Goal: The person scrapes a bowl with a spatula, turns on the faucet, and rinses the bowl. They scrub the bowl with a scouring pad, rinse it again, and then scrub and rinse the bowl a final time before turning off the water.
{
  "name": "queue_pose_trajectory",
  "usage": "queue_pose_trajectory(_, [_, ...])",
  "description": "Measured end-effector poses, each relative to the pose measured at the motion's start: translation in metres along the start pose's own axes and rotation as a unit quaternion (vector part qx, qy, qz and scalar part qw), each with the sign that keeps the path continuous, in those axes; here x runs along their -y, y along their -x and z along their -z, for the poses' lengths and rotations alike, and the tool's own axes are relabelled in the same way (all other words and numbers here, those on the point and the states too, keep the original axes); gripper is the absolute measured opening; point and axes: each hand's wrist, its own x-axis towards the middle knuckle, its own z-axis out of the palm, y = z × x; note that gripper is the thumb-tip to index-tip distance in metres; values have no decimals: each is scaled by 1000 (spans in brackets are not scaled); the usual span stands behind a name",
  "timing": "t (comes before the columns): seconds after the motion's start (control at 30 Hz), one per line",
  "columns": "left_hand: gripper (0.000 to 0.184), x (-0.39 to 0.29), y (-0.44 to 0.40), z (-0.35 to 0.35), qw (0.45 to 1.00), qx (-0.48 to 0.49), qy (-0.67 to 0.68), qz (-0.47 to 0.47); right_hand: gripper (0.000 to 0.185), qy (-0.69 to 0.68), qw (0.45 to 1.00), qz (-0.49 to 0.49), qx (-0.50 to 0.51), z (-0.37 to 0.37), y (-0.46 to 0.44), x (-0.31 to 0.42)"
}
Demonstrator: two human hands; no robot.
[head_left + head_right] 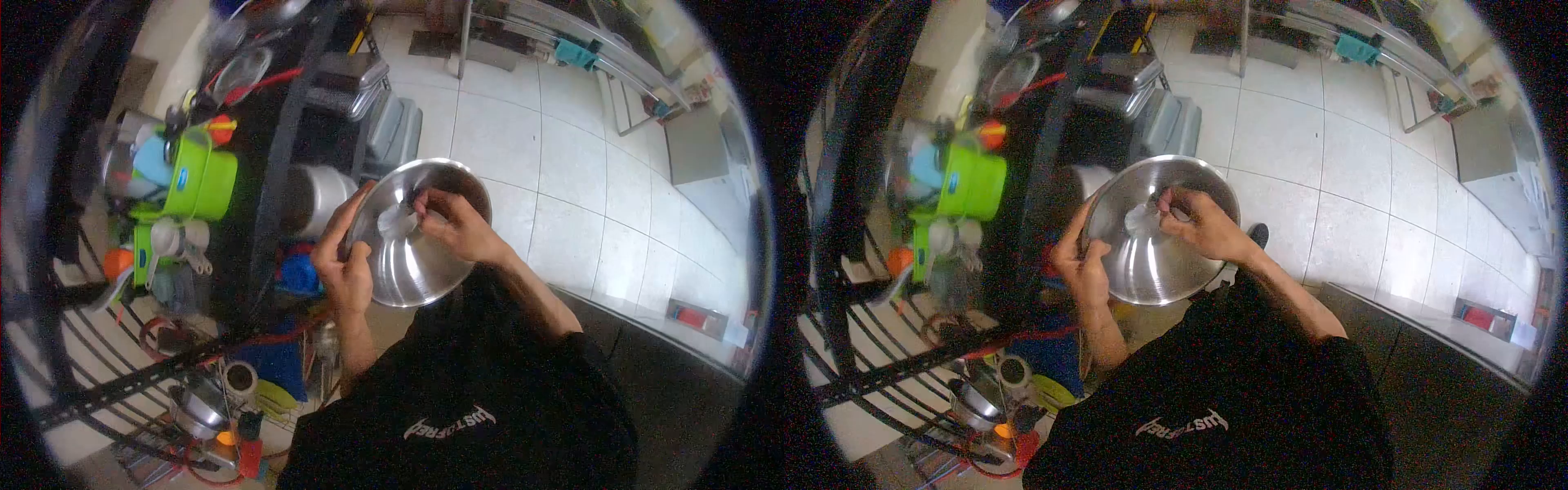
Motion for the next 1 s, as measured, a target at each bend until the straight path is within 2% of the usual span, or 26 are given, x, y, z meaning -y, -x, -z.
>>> queue_pose_trajectory(0.07, [63,7,-13,-6,999,5,50,-16,11,-41,997,30,-56,9,-7,5])
queue_pose_trajectory(0.1, [63,-16,-62,-32,996,36,-54,-67,11,-128,984,110,-64,42,-44,2])
queue_pose_trajectory(0.17, [63,-18,-76,-91,990,37,-114,-76,9,-261,954,109,-103,111,-29,17])
queue_pose_trajectory(0.2, [63,-8,-68,-135,998,35,-54,4,9,-141,980,64,-128,156,3,24])
queue_pose_trajectory(0.23, [63,-8,-84,-167,998,43,-32,-15,9,-117,980,77,-142,194,6,32])
queue_pose_trajectory(0.3, [64,-4,-105,-205,998,61,-1,10,11,-145,983,93,-59,236,12,26])
queue_pose_trajectory(0.37, [63,10,-123,-239,998,65,-7,14,12,-117,983,104,-97,265,13,3])
queue_pose_trajectory(0.43, [59,17,-143,-265,994,76,-76,26,9,-244,959,47,-134,293,5,-19])
queue_pose_trajectory(0.47, [54,34,-154,-271,994,86,-44,52,13,-211,955,8,-207,303,0,-20])
queue_pose_trajectory(0.5, [54,50,-163,-279,994,91,-38,44,13,-205,955,15,-213,312,-6,-25])
queue_pose_trajectory(0.57, [54,75,-181,-295,988,109,-74,82,20,-218,936,-77,-265,329,-18,-50])
queue_pose_trajectory(0.6, [54,84,-188,-311,988,115,-66,75,21,-252,925,-59,-277,341,-18,-54])
queue_pose_trajectory(0.67, [57,104,-205,-335,968,129,-106,186,27,-354,893,-39,-274,357,-22,-74])
queue_pose_trajectory(0.77, [58,128,-239,-373,955,194,-103,198,34,-371,887,-12,-273,397,-28,-90])
queue_pose_trajectory(0.83, [58,143,-265,-402,948,198,-121,217,38,-367,883,-32,-290,435,-35,-106])
queue_pose_trajectory(0.9, [59,170,-296,-429,955,217,-100,178,41,-350,881,-68,-312,479,-44,-121])
queue_pose_trajectory(0.93, [58,171,-314,-446,954,214,-85,192,29,-348,861,-94,-357,499,-51,-124])
queue_pose_trajectory(0.97, [58,178,-334,-462,954,219,-80,188,29,-343,862,-91,-363,523,-59,-135])
queue_pose_trajectory(1.0, [58,187,-357,-479,948,227,-95,199,26,-321,833,-142,-427,549,-70,-147])
